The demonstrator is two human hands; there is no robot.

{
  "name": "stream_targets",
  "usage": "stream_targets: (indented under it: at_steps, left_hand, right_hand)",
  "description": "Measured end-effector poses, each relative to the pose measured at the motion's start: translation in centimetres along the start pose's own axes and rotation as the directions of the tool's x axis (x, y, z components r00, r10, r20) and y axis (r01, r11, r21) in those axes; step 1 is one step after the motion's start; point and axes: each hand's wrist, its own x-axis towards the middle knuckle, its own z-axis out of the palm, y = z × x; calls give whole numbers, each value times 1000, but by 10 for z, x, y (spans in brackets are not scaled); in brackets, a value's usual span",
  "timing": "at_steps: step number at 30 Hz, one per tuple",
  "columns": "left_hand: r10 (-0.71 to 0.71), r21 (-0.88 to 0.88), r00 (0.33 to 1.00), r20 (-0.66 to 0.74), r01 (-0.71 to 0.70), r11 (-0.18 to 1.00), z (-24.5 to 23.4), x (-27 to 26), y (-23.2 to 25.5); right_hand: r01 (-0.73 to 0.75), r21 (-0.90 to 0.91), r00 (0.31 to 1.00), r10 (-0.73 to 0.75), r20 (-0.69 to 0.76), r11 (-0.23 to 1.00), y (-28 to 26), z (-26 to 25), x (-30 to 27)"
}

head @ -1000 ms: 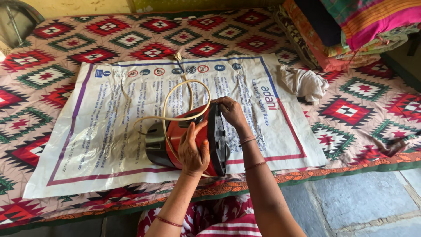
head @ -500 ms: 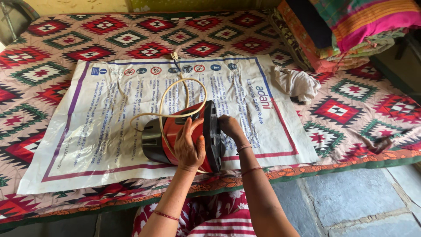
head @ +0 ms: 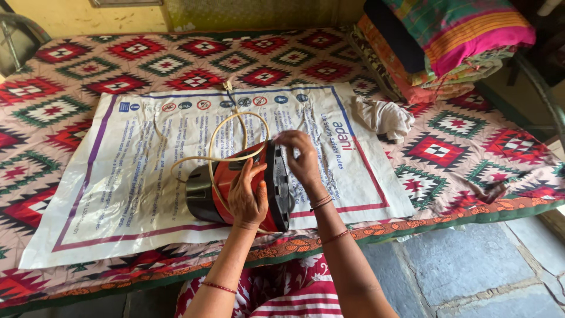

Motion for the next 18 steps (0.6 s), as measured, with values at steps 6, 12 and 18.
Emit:
stream_targets:
  at_steps: [6, 12, 18]
  left_hand:
    - [-9, -8, 1000, -1, 9, 1000, 0, -1, 0]
    - [24, -19, 1000, -16, -24, 1000, -1, 1, 2]
    - [-22, 11, 1000, 14, 22, 1000, -3, 3, 5]
  right_hand:
    - [314, -179, 932, -266, 248, 932, -18, 2, 10]
    - [112, -79, 953, -85, 291, 991, 48, 15, 30]
    - [-376, 279, 884, 251, 395, 884, 115, 28, 17]
